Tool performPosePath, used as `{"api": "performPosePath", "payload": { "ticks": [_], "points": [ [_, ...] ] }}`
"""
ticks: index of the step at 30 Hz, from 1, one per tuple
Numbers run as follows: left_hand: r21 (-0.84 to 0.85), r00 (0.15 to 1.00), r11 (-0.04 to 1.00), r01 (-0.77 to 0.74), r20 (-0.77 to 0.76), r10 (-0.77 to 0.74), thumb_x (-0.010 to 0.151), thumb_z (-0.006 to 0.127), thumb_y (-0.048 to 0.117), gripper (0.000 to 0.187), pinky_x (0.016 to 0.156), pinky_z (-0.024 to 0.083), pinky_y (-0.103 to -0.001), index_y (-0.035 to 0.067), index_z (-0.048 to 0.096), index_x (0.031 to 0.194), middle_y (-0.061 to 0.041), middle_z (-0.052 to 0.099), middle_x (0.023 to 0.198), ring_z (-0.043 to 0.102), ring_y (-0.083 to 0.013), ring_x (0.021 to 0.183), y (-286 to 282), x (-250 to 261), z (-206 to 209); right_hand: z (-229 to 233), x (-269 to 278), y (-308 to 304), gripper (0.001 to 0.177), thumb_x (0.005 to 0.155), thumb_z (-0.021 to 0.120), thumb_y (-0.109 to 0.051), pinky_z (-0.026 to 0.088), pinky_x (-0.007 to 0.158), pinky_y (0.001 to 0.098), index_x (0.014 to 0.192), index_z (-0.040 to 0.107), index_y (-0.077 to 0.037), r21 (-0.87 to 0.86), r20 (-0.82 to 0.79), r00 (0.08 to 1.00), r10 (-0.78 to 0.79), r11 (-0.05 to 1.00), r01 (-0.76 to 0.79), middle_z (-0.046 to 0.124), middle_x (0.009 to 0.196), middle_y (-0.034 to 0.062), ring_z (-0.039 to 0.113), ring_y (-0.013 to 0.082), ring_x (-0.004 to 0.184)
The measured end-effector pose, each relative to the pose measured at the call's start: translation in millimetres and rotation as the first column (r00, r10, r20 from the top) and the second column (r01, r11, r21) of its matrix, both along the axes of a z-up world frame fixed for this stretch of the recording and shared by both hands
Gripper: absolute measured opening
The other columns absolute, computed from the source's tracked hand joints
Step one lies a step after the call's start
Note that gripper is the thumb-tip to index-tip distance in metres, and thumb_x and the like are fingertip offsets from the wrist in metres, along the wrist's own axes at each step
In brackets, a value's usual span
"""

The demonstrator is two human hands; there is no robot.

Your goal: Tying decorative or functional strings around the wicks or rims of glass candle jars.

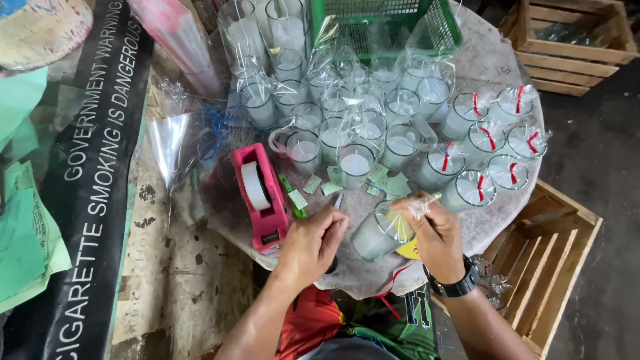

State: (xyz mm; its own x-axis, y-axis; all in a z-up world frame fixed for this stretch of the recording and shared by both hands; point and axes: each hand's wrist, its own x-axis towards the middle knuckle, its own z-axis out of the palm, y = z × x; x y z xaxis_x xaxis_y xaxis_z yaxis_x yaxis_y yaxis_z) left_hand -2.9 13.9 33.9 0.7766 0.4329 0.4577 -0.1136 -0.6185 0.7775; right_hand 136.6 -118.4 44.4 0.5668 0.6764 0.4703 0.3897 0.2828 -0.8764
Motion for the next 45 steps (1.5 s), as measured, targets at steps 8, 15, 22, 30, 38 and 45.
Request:
{"api": "performPosePath", "payload": {
  "ticks": [8, 15, 22, 30, 38, 45],
  "points": [
    [-0.298, 0.954, 0.912, 0.283, 0.180, -0.238, 0.089, 0.042, 0.016, 0.019, 0.047, 0.036, -0.025, 0.007, 0.052, 0.076, -0.003, 0.051, 0.064, 0.044, -0.0109, 0.053, -43, -11, -12, -19, 13, 6, 0.017, 0.087, 0.050, -0.017, 0.019, 0.045, 0.0193, 0.086, 0.062, -0.006, -0.028, -0.176, 0.977, -0.123, 0.992, 0.120, 0.045, 0.057, -0.0054, 0.023, 0.0034, 0.047],
    [-0.274, 0.973, 0.936, 0.222, 0.121, -0.195, 0.084, 0.049, 0.017, 0.023, 0.086, 0.041, -0.035, 0.002, 0.054, 0.101, -0.015, 0.060, 0.098, 0.055, -0.0289, 0.095, -62, 33, -125, 5, -18, -13, 0.012, 0.084, 0.048, -0.003, 0.033, 0.043, 0.0216, 0.085, 0.059, 0.002, 0.290, -0.341, 0.904, 0.259, 0.944, -0.161, 0.060, 0.077, 0.0082, 0.040, 0.0085, 0.050],
    [0.147, 0.913, 0.983, 0.108, 0.377, -0.157, 0.090, 0.042, 0.009, 0.014, 0.041, 0.049, -0.021, 0.001, 0.053, 0.087, -0.009, 0.057, 0.068, 0.055, -0.0124, 0.051, 16, 27, 12, 22, -14, -37, 0.018, 0.083, 0.045, -0.010, 0.051, 0.069, 0.0269, 0.079, 0.062, -0.007, -0.189, 0.162, 0.987, 0.016, 0.982, 0.015, 0.066, 0.077, 0.0047, 0.064, 0.0129, 0.066],
    [0.057, 0.998, 0.996, 0.069, -0.009, -0.069, 0.087, 0.043, 0.012, 0.005, 0.043, 0.041, -0.033, 0.012, 0.047, 0.089, -0.002, 0.058, 0.062, 0.057, -0.0214, 0.048, -56, 19, -13, -16, -3, 8, 0.019, 0.085, 0.053, -0.024, 0.025, 0.038, 0.0197, 0.080, 0.060, -0.007, 0.064, -0.574, 0.800, -0.174, 0.964, 0.256, 0.027, 0.044, -0.0073, 0.027, 0.0047, 0.040],
    [0.165, 0.963, 0.986, 0.024, -0.267, 0.021, 0.079, 0.046, 0.009, 0.014, 0.039, 0.042, -0.043, 0.003, 0.050, 0.091, -0.011, 0.057, 0.054, 0.054, -0.0311, 0.042, -68, 40, -42, -28, -16, 17, 0.022, 0.085, 0.052, -0.029, 0.017, 0.037, 0.0195, 0.084, 0.061, -0.009, -0.006, -0.459, 0.844, -0.278, 0.951, 0.309, 0.021, 0.048, -0.0095, 0.020, 0.0030, 0.041],
    [0.019, 0.978, 0.978, 0.208, -0.010, -0.208, 0.090, 0.038, 0.008, 0.010, 0.040, 0.038, -0.027, 0.005, 0.042, 0.082, -0.004, 0.048, 0.059, 0.044, -0.0143, 0.044, -61, 13, -57, -23, -10, -1, 0.018, 0.086, 0.051, -0.017, 0.014, 0.042, 0.0214, 0.088, 0.066, -0.007, -0.204, -0.160, 0.973, -0.166, 0.970, 0.132, 0.025, 0.052, -0.0064, 0.018, 0.0057, 0.047]
  ]
}}
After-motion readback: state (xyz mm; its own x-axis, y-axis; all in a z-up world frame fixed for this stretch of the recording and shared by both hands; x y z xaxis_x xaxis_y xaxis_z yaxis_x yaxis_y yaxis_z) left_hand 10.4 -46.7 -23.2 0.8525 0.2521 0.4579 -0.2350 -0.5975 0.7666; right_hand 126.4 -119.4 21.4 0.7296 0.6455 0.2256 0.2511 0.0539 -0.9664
